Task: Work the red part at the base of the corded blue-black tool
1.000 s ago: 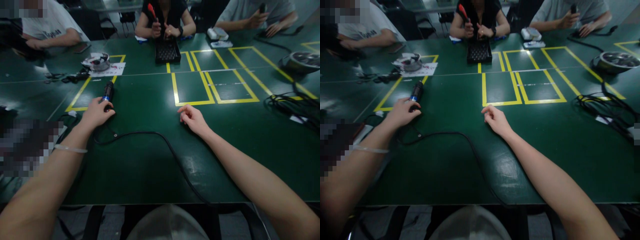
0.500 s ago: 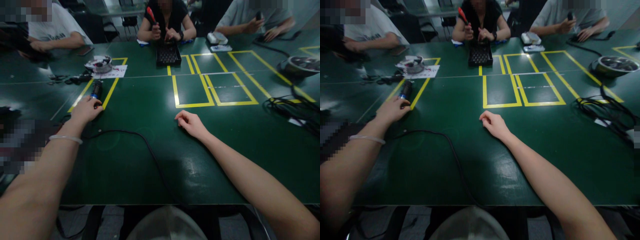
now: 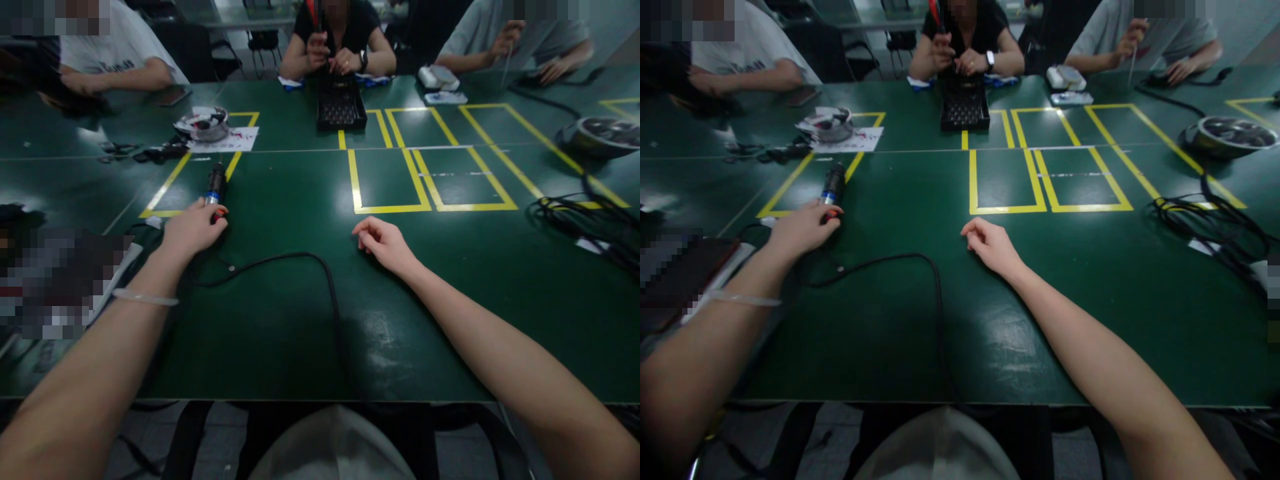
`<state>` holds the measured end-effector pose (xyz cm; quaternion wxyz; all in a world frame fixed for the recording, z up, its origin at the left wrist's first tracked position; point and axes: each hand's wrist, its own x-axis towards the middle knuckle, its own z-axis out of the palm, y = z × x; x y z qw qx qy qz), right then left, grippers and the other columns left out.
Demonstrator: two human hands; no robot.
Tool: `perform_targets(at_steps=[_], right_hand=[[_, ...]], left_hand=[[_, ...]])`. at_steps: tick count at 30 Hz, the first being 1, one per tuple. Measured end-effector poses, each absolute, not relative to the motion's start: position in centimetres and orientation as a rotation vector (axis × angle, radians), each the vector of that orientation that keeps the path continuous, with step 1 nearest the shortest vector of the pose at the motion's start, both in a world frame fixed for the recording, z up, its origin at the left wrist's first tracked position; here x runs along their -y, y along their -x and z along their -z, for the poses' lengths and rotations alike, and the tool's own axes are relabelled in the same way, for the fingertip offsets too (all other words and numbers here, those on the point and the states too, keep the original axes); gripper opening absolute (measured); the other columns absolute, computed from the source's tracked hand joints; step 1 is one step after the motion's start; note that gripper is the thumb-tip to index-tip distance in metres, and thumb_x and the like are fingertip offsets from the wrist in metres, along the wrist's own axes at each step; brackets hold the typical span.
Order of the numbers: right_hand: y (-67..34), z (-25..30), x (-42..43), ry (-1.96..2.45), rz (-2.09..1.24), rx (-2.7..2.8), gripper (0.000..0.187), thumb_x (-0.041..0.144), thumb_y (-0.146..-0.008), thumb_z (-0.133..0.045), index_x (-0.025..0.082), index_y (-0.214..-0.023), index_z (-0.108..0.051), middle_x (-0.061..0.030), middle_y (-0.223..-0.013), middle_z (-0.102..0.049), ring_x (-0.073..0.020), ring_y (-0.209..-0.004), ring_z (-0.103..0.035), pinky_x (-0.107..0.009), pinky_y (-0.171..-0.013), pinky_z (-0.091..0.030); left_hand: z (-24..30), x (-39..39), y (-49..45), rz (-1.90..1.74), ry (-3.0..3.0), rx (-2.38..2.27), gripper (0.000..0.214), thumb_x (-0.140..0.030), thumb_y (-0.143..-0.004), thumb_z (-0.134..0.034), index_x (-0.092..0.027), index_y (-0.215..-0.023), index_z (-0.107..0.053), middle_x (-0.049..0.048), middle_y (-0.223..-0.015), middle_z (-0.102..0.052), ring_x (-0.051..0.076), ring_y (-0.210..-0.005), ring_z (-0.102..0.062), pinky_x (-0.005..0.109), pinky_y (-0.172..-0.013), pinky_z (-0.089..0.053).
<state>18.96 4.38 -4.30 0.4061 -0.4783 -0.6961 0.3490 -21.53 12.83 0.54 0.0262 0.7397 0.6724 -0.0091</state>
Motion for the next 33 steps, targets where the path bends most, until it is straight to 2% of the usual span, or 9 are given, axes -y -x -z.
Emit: perform_targets(at_steps=[4,8,14,17,20,25,28,33], right_hand=[[-18.0,3.0,-3.3,1.183,-0.83,1.81,0.016,0.018,-0.09,-0.047,0.017,-0.096,-0.061,0.0015,-0.068,-0.061,-0.0119,-0.059,-0.055,-0.026,-0.063,-0.042],[-16.5,1.5,-1.6,1.195,-0.685,2.021,0.015,0.018,-0.091,-0.049,0.019,-0.099,-0.062,0.0003,-0.073,-0.061,-0.0133,-0.064,-0.055,-0.026,-0.063,-0.04],[-14.9,2.0,-0.4,1.105,-0.721,2.234,0.019,0.017,-0.09,-0.05,0.019,-0.107,-0.056,-0.004,-0.094,-0.063,-0.0156,-0.076,-0.058,-0.027,-0.07,-0.044],[-14.9,2.3,-0.5,1.078,-0.751,2.228,0.022,0.017,-0.088,-0.053,0.019,-0.11,-0.054,-0.0039,-0.097,-0.062,-0.0148,-0.074,-0.057,-0.027,-0.07,-0.044],[-15.4,2.2,-0.8,1.024,-0.819,2.195,0.015,0.017,-0.089,-0.052,0.02,-0.104,-0.054,0.0,-0.085,-0.058,-0.0127,-0.067,-0.054,-0.025,-0.064,-0.042],[-15.7,2.0,-1.0,1.011,-0.986,2.136,0.005,0.022,-0.09,-0.055,0.02,-0.094,-0.052,0.003,-0.073,-0.056,-0.0106,-0.06,-0.051,-0.023,-0.058,-0.038],[-15.7,2.0,-1.2,1.027,-1.216,2.006,0.013,0.03,-0.09,-0.057,0.019,-0.086,-0.051,0.0039,-0.068,-0.055,-0.0101,-0.058,-0.051,-0.022,-0.056,-0.038],[-16.1,1.6,-2.1,1.069,-1.546,1.84,0.02,0.035,-0.088,-0.057,0.018,-0.079,-0.052,0.0045,-0.06,-0.056,-0.0077,-0.05,-0.046,-0.021,-0.05,-0.034]], left_hand=[[-1.1,-8.4,15.6,0.102,-2.344,-2.163,0.05,-0.048,-0.095,-0.035,-0.025,-0.133,-0.06,0.0163,-0.138,-0.049,0.04,-0.1,-0.063,0.053,-0.078,-0.05],[-1.3,-4.0,10.5,0.039,-2.466,-2.043,0.049,-0.047,-0.095,-0.039,-0.028,-0.135,-0.059,0.0166,-0.145,-0.046,0.039,-0.095,-0.067,0.053,-0.076,-0.053],[-1.3,-0.1,4.5,0.051,-2.587,-1.83,0.048,-0.042,-0.097,-0.041,-0.027,-0.141,-0.055,0.0199,-0.154,-0.037,0.039,-0.11,-0.064,0.049,-0.079,-0.056],[-1.0,0.4,3.0,-0.003,-2.592,-1.735,0.057,-0.039,-0.097,-0.043,-0.023,-0.151,-0.04,0.02,-0.156,-0.036,0.036,-0.116,-0.062,0.047,-0.083,-0.056],[-0.3,0.5,2.8,-0.152,-2.525,-1.616,0.069,-0.036,-0.095,-0.045,-0.017,-0.158,-0.025,0.0174,-0.159,-0.033,0.033,-0.13,-0.054,0.045,-0.095,-0.053],[1.2,0.3,3.7,-0.396,-2.322,-1.335,0.073,-0.031,-0.091,-0.048,-0.011,-0.157,-0.024,0.0172,-0.164,-0.017,0.03,-0.149,-0.026,0.046,-0.117,-0.033],[1.7,0.2,3.9,-0.526,-2.264,-1.215,0.075,-0.025,-0.088,-0.049,-0.013,-0.157,-0.023,0.0165,-0.166,-0.009,0.03,-0.152,-0.015,0.049,-0.122,-0.022],[1.8,0.4,3.4,-0.604,-2.187,-1.183,0.078,-0.018,-0.086,-0.05,-0.017,-0.158,-0.02,0.0159,-0.166,-0.005,0.031,-0.153,-0.007,0.054,-0.122,-0.015]])
